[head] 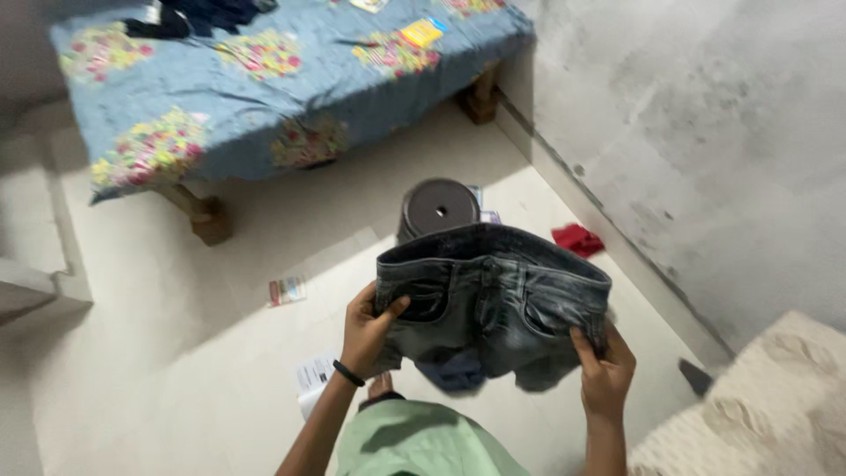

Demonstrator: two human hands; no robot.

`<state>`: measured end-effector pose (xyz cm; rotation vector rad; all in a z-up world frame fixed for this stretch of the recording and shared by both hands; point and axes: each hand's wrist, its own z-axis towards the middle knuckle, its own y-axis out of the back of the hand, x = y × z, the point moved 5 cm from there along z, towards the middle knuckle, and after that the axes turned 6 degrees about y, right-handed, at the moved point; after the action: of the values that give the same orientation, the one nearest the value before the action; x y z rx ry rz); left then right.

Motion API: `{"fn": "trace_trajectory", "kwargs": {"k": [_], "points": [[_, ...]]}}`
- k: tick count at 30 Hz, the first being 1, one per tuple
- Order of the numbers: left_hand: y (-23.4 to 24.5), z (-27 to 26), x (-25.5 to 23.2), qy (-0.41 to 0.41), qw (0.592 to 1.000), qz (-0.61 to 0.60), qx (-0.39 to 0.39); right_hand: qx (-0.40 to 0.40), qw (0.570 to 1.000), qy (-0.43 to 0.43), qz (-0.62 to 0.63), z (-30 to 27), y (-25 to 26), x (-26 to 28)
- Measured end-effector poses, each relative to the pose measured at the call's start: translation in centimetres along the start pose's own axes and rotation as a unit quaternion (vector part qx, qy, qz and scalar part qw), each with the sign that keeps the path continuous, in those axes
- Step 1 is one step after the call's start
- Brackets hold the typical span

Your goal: The person picks up several items of clothing including pants, a light-colored shirt, and jeans from the floor, folds them on a bed, and then picks up several books and places them on a shelf.

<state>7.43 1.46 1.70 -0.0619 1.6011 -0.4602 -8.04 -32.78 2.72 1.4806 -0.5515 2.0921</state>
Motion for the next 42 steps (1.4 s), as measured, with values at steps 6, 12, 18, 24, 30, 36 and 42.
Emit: {"fn": "trace_trajectory", "kwargs": {"k": [6, 12, 18, 24, 30, 36, 42], "points": [[5.0, 1.8, -3.6, -0.034, 0.996, 0.067, -0.046, 0.100, 0.990, 0.045, -0.090, 2.4, -7.1, -0.3], [10.2, 2.7, -5.1, -0.030, 0.994, 0.072, -0.077, 0.233, 0.959, 0.091, -0.137, 4.8, -17.7, -1.4], [14.6, 3.9, -6.4, -0.024, 0.985, 0.081, -0.151, 0.317, 0.913, 0.238, -0.100, 5.6, -26.8, 1.2], [16.9, 5.4, -6.7, -0.026, 0.977, 0.055, -0.206, 0.395, 0.898, 0.181, -0.074, 7.5, -30.3, 2.0], [18.6, 9.0, -7.2, -0.013, 0.967, 0.086, -0.241, 0.402, 0.906, 0.132, -0.003, 11.5, -33.2, -2.7], [19.9, 15.2, -7.7, -0.039, 0.959, 0.072, -0.270, 0.393, 0.916, 0.067, 0.041, 17.9, -38.3, -9.0], [19.2, 23.2, -9.3, -0.060, 0.950, 0.109, -0.285, 0.369, 0.925, 0.083, 0.009, 26.3, -41.3, -12.1]]}}
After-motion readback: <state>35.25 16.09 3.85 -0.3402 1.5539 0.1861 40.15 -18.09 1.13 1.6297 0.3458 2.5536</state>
